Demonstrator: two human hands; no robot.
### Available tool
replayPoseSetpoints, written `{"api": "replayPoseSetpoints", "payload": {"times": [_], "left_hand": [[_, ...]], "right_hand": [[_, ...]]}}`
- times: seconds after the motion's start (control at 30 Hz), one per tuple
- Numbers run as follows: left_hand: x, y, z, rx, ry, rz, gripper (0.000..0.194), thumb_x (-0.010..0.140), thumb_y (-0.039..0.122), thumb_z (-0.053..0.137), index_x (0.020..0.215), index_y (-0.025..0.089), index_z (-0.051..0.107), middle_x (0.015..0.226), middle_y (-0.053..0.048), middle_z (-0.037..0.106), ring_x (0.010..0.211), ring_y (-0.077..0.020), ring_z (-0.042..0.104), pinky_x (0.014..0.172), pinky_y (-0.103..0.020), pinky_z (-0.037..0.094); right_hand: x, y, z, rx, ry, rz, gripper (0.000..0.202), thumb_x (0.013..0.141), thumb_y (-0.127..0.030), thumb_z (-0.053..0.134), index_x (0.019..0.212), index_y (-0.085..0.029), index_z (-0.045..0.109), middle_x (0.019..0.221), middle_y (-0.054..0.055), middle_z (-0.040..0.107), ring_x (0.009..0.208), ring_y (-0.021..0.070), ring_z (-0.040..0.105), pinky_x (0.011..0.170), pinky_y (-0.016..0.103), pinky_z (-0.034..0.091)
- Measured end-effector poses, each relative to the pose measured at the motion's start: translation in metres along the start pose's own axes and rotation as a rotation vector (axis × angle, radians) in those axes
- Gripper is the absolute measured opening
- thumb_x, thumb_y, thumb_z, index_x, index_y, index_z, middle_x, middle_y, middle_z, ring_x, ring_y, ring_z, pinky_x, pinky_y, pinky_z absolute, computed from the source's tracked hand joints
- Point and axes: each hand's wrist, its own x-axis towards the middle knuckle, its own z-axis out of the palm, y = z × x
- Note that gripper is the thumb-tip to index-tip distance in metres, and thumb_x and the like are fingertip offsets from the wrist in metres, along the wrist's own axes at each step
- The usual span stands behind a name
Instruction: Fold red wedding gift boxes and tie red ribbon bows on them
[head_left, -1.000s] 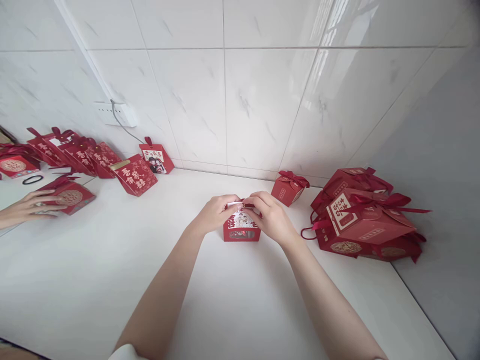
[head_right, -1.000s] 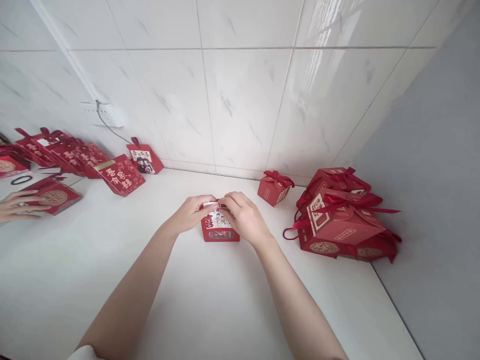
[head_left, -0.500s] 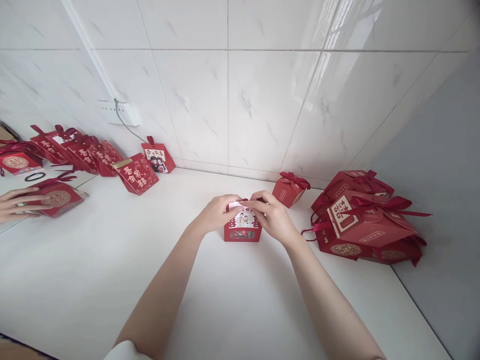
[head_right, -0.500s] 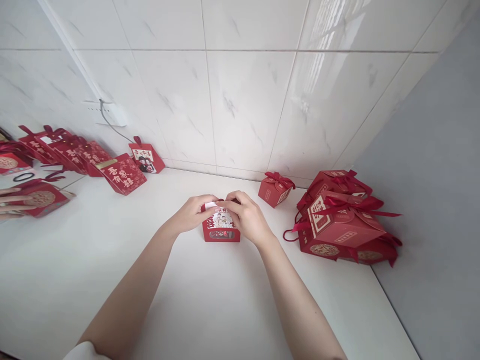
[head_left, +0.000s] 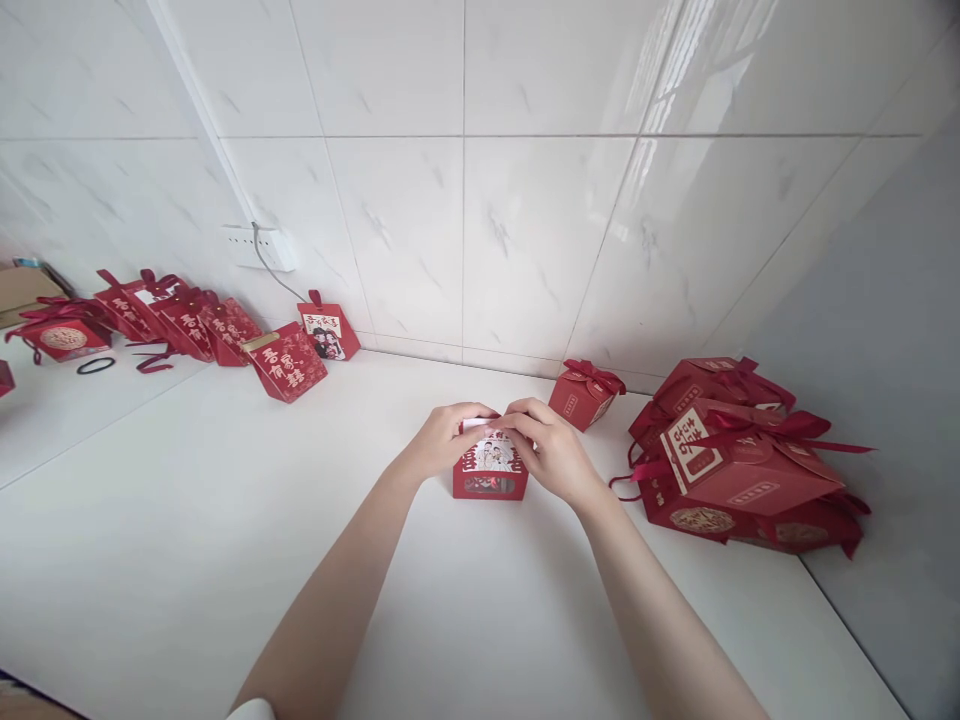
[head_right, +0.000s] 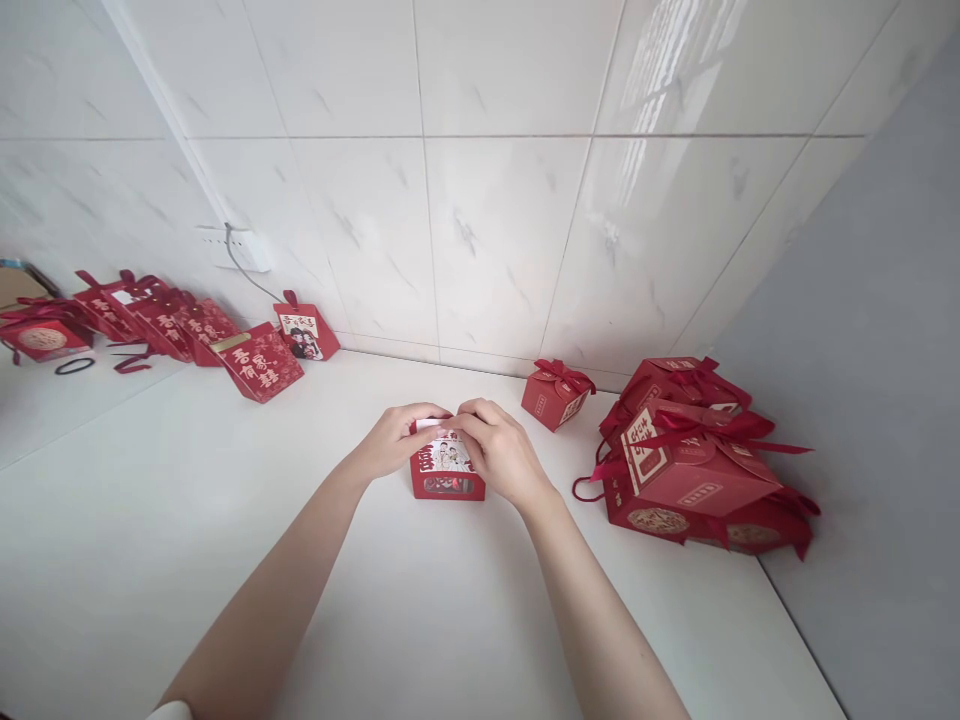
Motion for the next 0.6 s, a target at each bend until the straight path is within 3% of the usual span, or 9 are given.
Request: {"api": "replayPoseSetpoints", "payload": {"times": [0.17,0.4,0.6], "left_hand": [[0.0023,0.0009,0.0007,0.032,0.008,0.029,0.024,0.089,0.034,0.053,0.102,0.020,0.068,0.105,-0.003,0.070,0.093,-0.0180,0.065,0.075,-0.025,0.051],[0.0013,0.0084,0.0044,0.066,0.002,0.053,0.016,0.087,0.031,0.055,0.095,0.022,0.065,0.091,0.002,0.068,0.081,-0.0143,0.063,0.066,-0.022,0.048],[0.0020,0.0076,0.0048,-0.022,-0.015,-0.014,0.019,0.086,0.032,0.054,0.095,0.021,0.066,0.095,0.000,0.069,0.084,-0.0173,0.065,0.067,-0.023,0.050]], "right_hand": [[0.0015,-0.0017,-0.0025,0.001,-0.013,0.009,0.025,0.097,-0.015,0.045,0.110,-0.026,0.063,0.106,0.006,0.061,0.096,0.0198,0.059,0.078,0.033,0.050],[0.0026,-0.0011,-0.0031,0.050,0.010,0.010,0.022,0.096,-0.015,0.045,0.109,-0.024,0.060,0.105,0.007,0.062,0.095,0.0205,0.059,0.078,0.033,0.050],[0.0026,-0.0024,-0.0045,0.082,-0.027,0.012,0.030,0.094,-0.008,0.042,0.104,-0.026,0.064,0.108,0.006,0.059,0.095,0.0182,0.060,0.077,0.032,0.051]]}}
